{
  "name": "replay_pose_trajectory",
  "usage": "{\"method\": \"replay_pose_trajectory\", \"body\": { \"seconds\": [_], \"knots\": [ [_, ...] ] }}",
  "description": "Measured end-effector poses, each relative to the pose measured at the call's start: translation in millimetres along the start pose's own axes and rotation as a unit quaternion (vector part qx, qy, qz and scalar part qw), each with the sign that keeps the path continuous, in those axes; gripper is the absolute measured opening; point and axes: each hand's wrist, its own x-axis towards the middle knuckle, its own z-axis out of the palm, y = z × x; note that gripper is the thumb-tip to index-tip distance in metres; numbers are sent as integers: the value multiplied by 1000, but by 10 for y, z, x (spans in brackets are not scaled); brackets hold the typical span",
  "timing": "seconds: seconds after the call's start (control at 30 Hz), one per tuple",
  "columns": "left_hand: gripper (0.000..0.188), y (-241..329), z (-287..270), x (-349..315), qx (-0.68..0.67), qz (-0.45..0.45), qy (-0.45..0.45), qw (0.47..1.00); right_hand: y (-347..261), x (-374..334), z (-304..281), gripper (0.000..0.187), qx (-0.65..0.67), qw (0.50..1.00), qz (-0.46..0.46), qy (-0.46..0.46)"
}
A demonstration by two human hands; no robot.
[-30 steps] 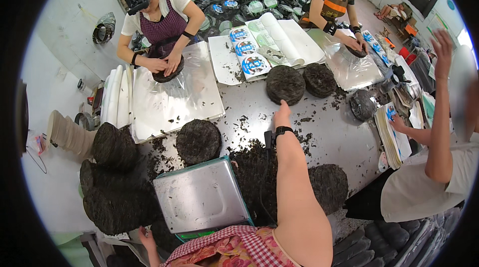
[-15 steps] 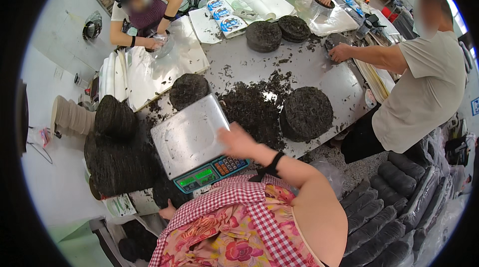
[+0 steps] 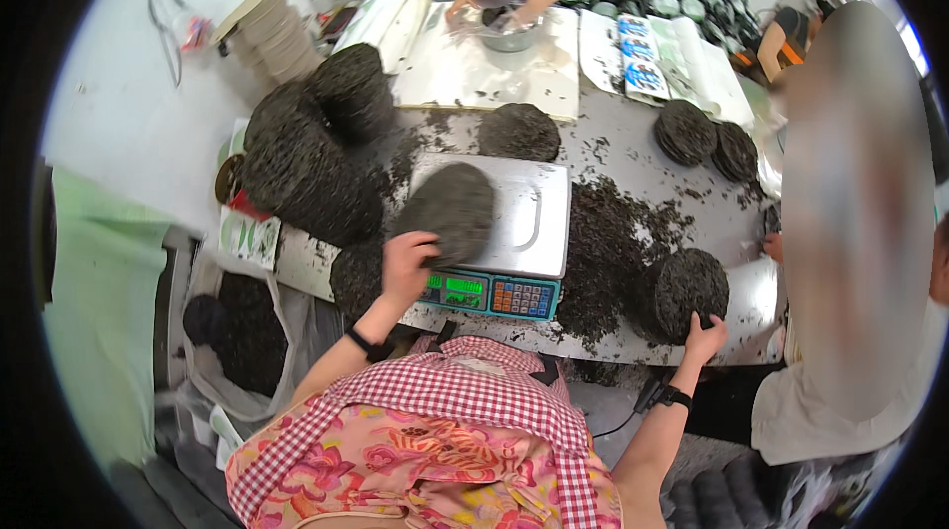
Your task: The person weighs dark circular tea cakes one by one using a digital scale and organizes them into stacks on a workbench.
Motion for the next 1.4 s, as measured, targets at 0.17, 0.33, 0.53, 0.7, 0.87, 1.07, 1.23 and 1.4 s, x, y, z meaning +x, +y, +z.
{"method": "replay_pose_trajectory", "body": {
  "seconds": [0.17,0.33,0.53,0.7,0.87,1.07,1.23,1.4],
  "knots": [
    [33,14,-32,0,-3,42,-60,997,-198,84,-337,83,-74,996,50,13],
    [50,-1260,-301,-1314,220,-383,202,874,-97,316,-591,61,486,856,93,-151],
    [84,-1718,23,-2406,22,-676,117,727,-1740,-465,-131,46,549,717,65,-425],
    [74,-1187,-224,-1839,39,-691,168,702,-2532,-1056,294,56,568,704,-50,-423],
    [74,-927,-404,-1705,-99,-621,206,750,-1438,-357,144,60,192,942,-268,-69],
    [77,-1361,-173,-1814,129,-664,124,726,231,48,59,76,188,968,128,-107],
    [85,-1658,-275,-1912,-26,-740,160,653,-52,-129,127,62,-12,998,12,54],
    [69,-1388,-447,-1751,-239,-709,239,619,-560,-90,-480,44,594,792,104,-94]
  ]
}}
